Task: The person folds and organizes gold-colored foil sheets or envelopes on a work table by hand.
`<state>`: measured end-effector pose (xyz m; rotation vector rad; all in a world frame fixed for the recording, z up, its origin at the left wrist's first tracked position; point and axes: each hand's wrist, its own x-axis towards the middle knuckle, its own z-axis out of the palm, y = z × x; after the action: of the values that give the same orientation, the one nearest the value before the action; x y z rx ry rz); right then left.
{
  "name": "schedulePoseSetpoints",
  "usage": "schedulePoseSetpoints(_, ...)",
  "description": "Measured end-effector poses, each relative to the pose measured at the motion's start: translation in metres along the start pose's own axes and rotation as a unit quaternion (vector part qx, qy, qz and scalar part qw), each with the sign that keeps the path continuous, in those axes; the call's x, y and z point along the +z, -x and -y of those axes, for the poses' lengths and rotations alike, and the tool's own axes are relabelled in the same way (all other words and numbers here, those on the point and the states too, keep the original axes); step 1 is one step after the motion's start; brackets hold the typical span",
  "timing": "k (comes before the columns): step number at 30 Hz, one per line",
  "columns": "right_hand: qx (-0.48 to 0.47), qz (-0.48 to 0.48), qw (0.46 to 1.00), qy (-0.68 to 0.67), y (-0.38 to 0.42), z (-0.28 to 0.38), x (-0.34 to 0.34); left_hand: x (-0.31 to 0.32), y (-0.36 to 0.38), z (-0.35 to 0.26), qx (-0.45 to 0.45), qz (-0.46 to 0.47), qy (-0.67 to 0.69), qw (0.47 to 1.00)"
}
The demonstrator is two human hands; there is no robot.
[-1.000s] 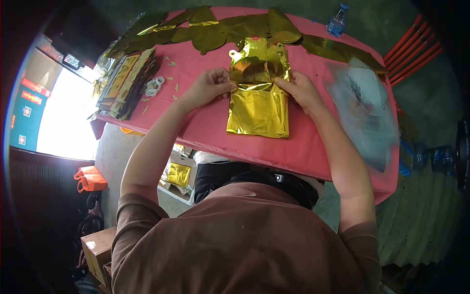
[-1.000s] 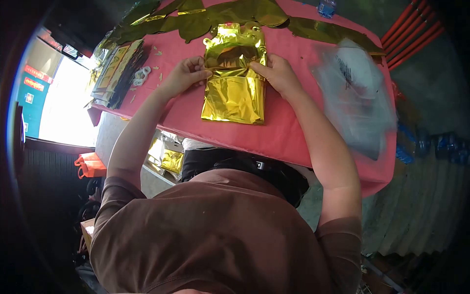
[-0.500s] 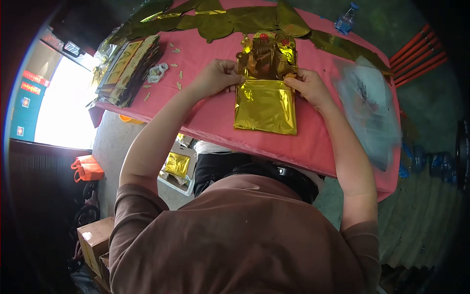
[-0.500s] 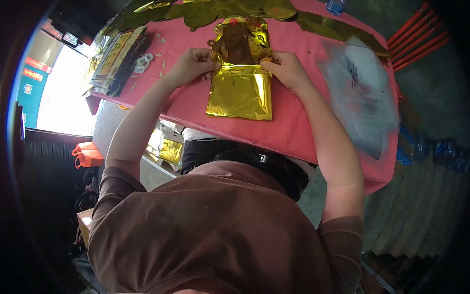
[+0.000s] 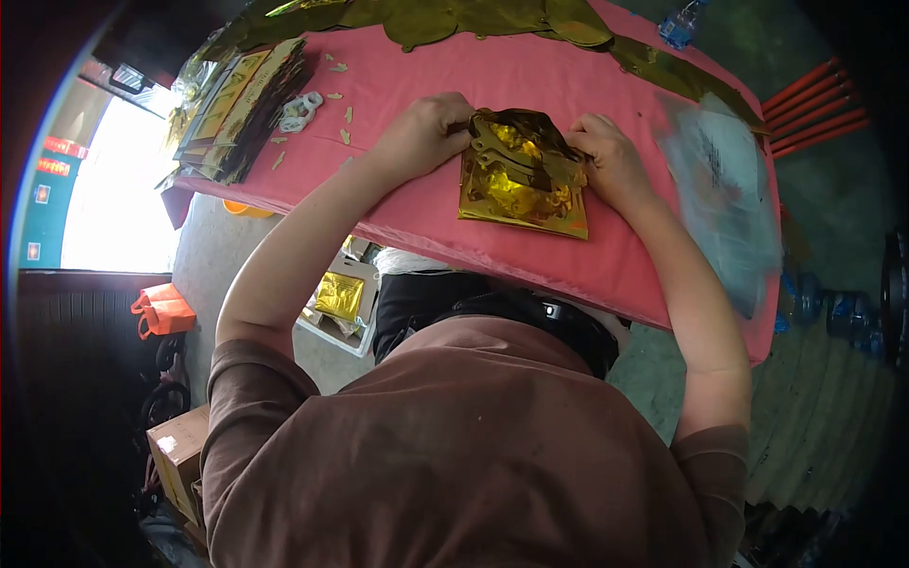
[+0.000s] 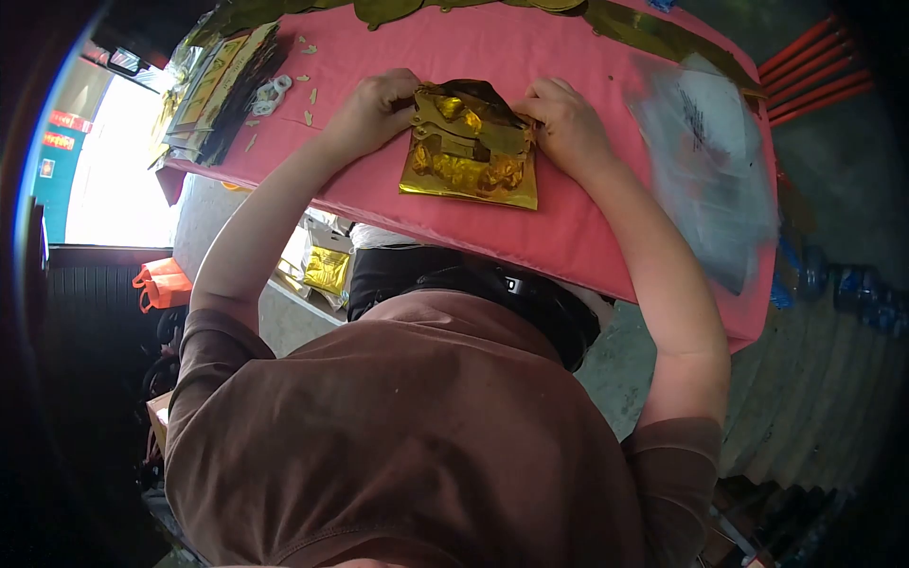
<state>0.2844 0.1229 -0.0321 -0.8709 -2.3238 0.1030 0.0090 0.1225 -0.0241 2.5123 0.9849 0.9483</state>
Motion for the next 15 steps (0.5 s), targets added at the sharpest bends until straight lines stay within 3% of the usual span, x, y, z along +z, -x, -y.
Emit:
schedulePoseSetpoints(4,0.09,0.069,0.987,-0.115,-0.004,-0.009,-0.002,0.0,-0.005,0.002,-0.142,0.048,0.037,0.988)
schedulePoseSetpoints(5,0.173,0.079,0.965,-0.181,-0.009,-0.008,-0.006,0.0,-0.008,0.003,-0.197,0.064,0.073,0.976)
schedulePoseSetpoints(6,0.254,0.087,0.932,-0.244,-0.014,-0.007,-0.011,-0.001,-0.011,0.005,-0.195,0.063,0.072,0.976)
schedulePoseSetpoints(8,0.307,0.138,0.904,-0.265,-0.026,-0.005,-0.023,-0.003,-0.016,0.006,-0.261,0.116,0.118,0.951)
schedulePoseSetpoints(10,0.419,0.179,0.831,-0.321,-0.031,-0.007,-0.024,-0.009,-0.022,0.005,-0.257,0.137,0.106,0.951)
schedulePoseSetpoints(15,0.429,0.174,0.827,-0.32,-0.034,-0.007,-0.018,-0.008,-0.028,0.015,-0.265,0.146,0.132,0.944)
